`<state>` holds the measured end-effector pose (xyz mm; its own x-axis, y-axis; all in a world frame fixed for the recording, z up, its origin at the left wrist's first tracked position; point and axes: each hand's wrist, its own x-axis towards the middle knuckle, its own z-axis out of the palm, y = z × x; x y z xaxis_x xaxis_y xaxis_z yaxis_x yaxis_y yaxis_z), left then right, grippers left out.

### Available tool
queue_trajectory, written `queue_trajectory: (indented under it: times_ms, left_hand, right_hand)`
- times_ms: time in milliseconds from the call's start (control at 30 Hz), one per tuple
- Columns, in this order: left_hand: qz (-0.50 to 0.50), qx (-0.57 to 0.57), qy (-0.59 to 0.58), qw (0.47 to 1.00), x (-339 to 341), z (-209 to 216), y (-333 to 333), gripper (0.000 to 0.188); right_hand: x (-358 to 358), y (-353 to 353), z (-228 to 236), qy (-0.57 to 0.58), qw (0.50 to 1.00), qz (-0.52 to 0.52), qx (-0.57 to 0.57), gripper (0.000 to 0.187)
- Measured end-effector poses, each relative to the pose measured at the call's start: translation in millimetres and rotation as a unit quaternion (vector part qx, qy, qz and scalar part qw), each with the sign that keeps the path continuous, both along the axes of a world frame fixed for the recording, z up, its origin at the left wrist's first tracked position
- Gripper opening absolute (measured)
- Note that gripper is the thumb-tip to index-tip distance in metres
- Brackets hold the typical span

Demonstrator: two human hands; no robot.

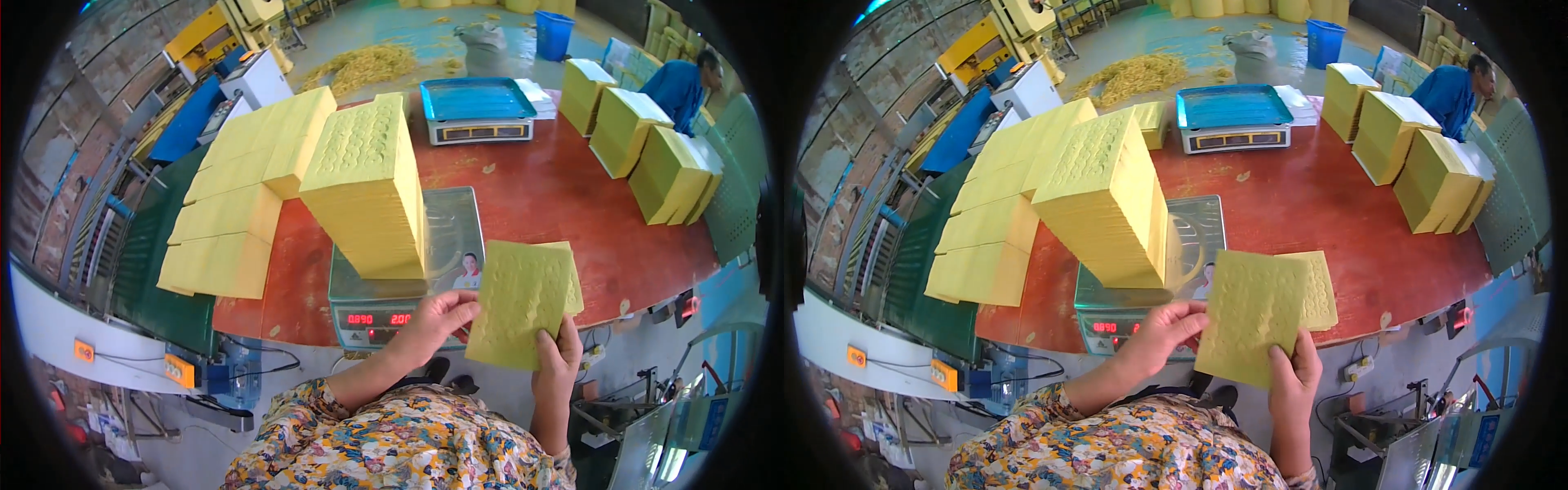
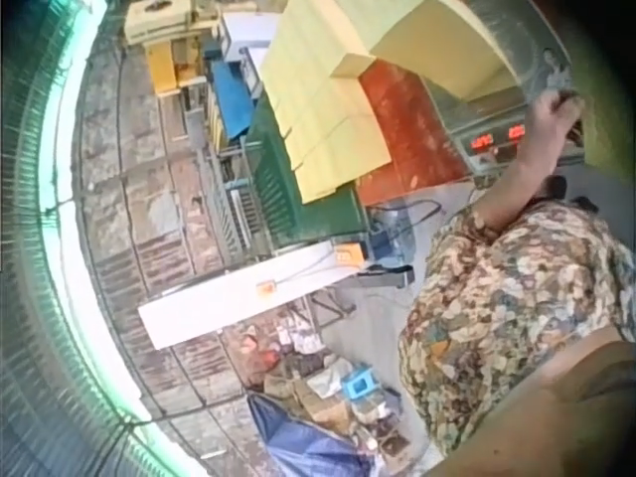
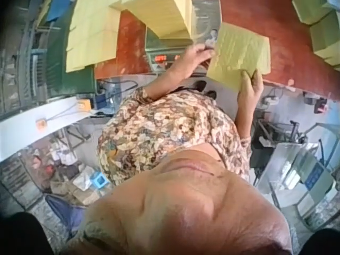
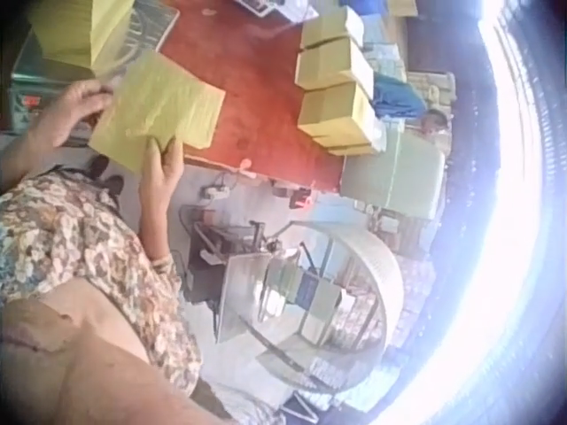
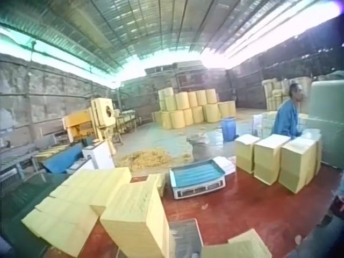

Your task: Stacking and weighing embossed yellow paper products at a factory workstation and placing them on a conveyor.

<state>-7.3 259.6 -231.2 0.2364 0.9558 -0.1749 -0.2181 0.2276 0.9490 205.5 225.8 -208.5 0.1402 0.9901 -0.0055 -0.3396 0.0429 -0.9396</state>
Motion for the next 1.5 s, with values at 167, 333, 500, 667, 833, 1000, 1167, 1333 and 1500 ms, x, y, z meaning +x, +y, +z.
queue_trajectory:
  times_ms: [167,333,500,667,833,1000,1167,1333,1500]
  left_hand:
    - [0.095,0.004,-0.008,0.995,-20.1,68.8,-24.4,0.018]
    - [0.177,0.140,0.151,0.962,-76.5,146.5,-18.8,0.022]
    - [0.186,0.222,0.214,0.933,-160.3,207.2,54.4,0.024]
    - [0.114,0.151,0.232,0.954,-215.6,201.4,121.3,0.026]
    - [0.057,0.131,0.238,0.961,-229.2,179.0,143.2,0.029]
    - [0.040,0.133,0.260,0.955,-224.3,171.2,142.3,0.029]
    - [0.022,0.152,0.259,0.954,-218.1,166.6,142.6,0.029]
    - [0.022,0.141,0.269,0.953,-215.3,169.4,136.8,0.028]
    - [0.055,0.141,0.238,0.959,-211.3,166.6,133.6,0.027]
  right_hand:
    - [-15.9,24.8,30.4,-0.055,0.989,0.122,0.057,0.024]
    - [-57.5,69.3,99.3,-0.210,0.942,0.175,0.193,0.017]
    - [-136.7,148.9,164.5,-0.193,0.936,0.180,0.233,0.045]
    - [-181.0,190.9,164.3,-0.172,0.943,0.162,0.233,0.056]
    - [-187.2,190.0,156.1,-0.282,0.930,0.130,0.198,0.053]
    - [-182.9,190.6,146.6,-0.306,0.928,0.094,0.192,0.049]
    - [-176.8,190.4,139.1,-0.326,0.925,0.062,0.186,0.046]
    - [-177.4,193.1,128.5,-0.348,0.914,0.050,0.204,0.044]
    - [-175.9,198.2,122.4,-0.372,0.903,0.017,0.212,0.040]
